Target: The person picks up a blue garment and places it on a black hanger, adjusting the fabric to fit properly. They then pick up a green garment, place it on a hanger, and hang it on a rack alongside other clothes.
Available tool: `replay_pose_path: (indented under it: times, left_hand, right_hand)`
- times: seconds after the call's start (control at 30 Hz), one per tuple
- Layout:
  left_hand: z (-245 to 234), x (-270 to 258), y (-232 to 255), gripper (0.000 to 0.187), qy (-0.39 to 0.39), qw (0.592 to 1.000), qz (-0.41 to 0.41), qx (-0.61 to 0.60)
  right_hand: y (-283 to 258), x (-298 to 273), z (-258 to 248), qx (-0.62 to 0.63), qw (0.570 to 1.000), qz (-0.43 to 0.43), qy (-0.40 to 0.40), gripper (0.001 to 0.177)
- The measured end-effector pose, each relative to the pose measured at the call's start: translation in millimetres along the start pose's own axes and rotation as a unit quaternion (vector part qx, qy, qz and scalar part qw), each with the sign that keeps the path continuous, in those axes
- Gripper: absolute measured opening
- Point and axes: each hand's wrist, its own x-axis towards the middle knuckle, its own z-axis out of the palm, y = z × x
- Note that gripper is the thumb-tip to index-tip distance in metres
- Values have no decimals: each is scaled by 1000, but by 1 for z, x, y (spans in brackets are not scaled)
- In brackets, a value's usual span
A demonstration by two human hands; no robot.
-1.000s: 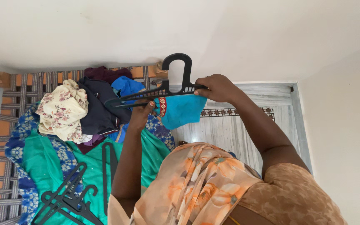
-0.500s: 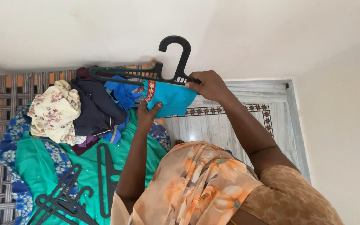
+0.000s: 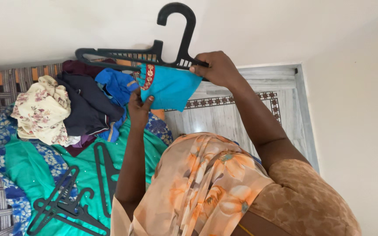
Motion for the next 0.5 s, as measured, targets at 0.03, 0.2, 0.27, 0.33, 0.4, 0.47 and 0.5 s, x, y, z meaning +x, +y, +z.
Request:
replay_pose_path:
  times: [0.03,0.2,0.27,0.33,0.4,0.47,0.5]
  left_hand:
    - [-1,-3,5,63,20,1000,-10,2]
    - [-3,-1,35,83,9,983,149,105]
    - [-5,4,41,82,-3,977,159,143]
    - [-7,14,41,72,20,985,90,148]
    - [-16,11,40,56,27,986,67,151]
    - [-23,11,41,35,12,984,96,152]
    - [-25,12,42,40,24,974,97,201]
  right_hand:
    - [-1,-2,1,-1,1000,-9,2,30]
    - [-5,9,8,-36,996,-78,-9,28]
    - [-6,9,17,-41,994,-99,-26,27]
    - [-8,12,20,-47,992,-106,-44,27]
    - [-7,12,23,-55,992,-92,-62,29]
    - [-4,14,26,-46,993,-85,-61,30]
    - [-2,15,26,-42,994,-82,-60,31]
